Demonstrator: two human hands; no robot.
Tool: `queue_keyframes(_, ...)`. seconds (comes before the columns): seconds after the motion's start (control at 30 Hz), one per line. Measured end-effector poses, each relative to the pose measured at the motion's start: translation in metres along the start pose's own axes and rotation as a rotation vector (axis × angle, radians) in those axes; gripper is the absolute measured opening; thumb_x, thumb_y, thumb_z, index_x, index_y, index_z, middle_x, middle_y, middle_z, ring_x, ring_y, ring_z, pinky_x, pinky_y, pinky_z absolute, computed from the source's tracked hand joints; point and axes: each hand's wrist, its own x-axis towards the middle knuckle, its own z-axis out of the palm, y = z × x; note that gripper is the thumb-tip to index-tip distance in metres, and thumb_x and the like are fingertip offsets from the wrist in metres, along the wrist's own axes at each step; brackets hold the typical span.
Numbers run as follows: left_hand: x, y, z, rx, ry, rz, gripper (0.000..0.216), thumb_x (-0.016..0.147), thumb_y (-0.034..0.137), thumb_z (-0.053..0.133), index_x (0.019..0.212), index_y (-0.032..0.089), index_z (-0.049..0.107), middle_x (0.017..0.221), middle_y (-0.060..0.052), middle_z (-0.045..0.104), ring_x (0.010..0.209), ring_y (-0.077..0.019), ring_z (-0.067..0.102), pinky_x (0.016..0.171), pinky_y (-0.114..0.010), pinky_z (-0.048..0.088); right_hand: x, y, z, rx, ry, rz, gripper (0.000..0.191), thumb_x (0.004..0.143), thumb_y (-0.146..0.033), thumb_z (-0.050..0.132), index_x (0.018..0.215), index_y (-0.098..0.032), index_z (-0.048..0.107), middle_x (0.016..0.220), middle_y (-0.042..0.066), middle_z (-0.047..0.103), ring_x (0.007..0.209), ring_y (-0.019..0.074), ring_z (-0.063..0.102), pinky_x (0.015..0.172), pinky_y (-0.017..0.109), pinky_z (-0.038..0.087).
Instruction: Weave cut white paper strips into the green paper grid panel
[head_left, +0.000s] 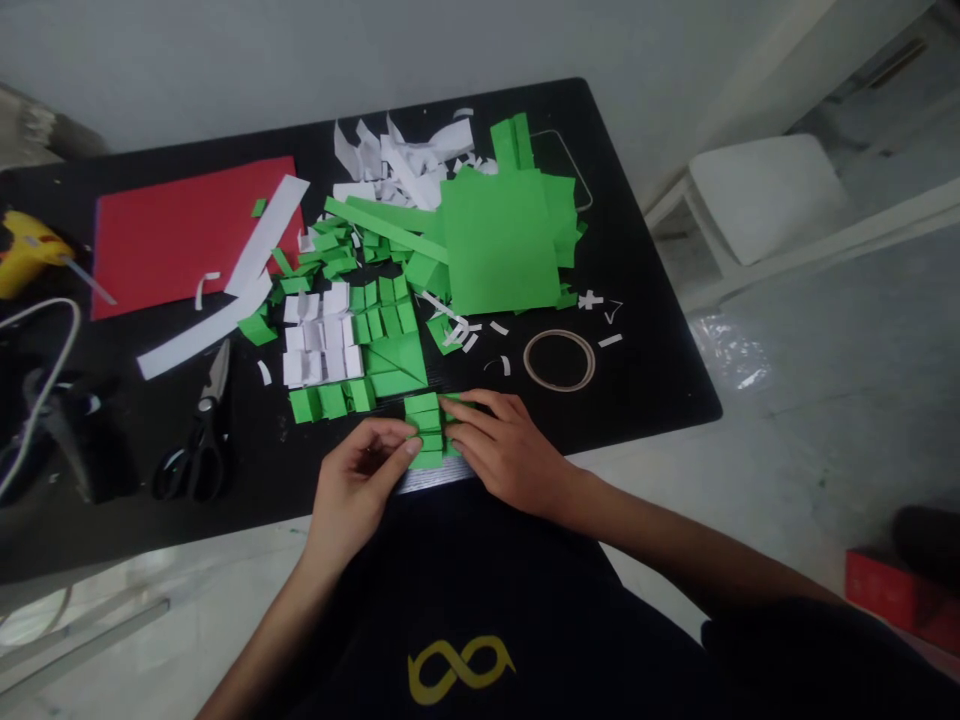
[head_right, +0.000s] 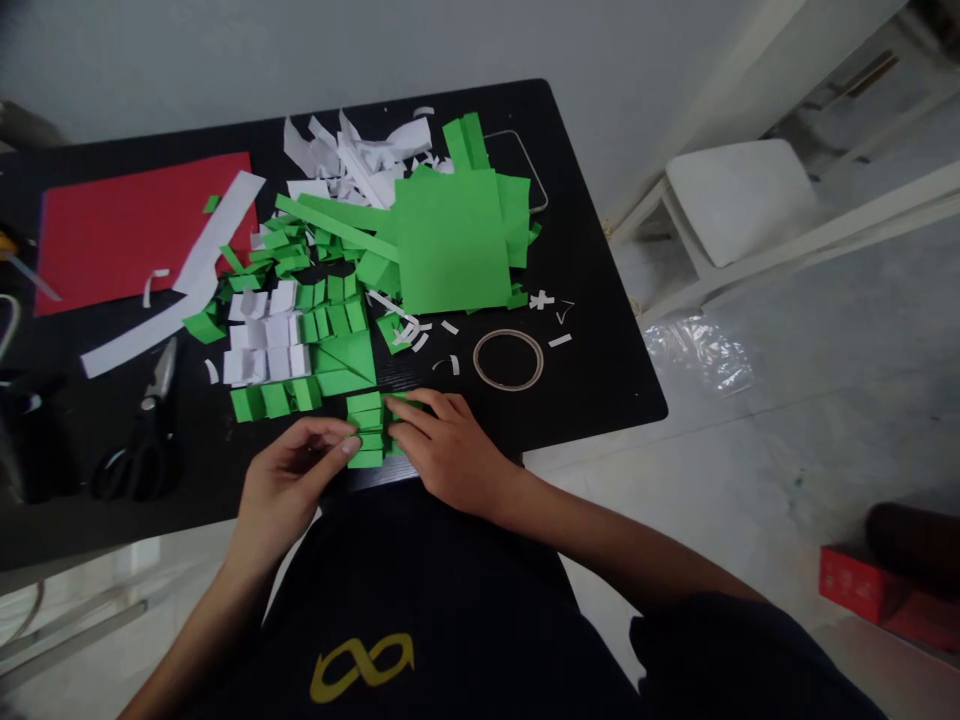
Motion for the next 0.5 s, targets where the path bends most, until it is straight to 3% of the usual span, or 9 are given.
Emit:
queue_keyframes(0.27, 0.0032, -0.0012, 0.0031, -0.039, -0.005, -0.067, 0.030, 0.081, 0.039, 0.084, 0.101, 0.021, 0.071, 0.082, -0.001, 0.068, 0.076, -0.0158, 0.066, 0.061, -0.024, 0.058, -0.0023, 0.0023, 0.0002, 0.004, 0.007, -0.012, 0.026, 0.108, -0.016, 0.051, 0.122, -0.018, 0.072, 0.149, 0.012, 0.065, 0.135, 0.0272, 0.058, 0.105, 0.045, 0.040)
queue_keyframes(0.5, 0.0034, 0.0047, 0.0066, 0.076, 0.060, -0.049, 0.026, 0.081, 0.038, 0.082, 0.099, 0.021, 0.074, 0.085, -0.002, 0.072, 0.069, -0.0141, 0.063, 0.055, -0.023, 0.049, -0.0034, 0.0028, 0.0015, -0.004, 0.028, -0.006, 0.028, 0.110, -0.019, 0.047, 0.122, -0.020, 0.071, 0.147, 0.011, 0.066, 0.135, 0.0250, 0.059, 0.106, 0.043, 0.037)
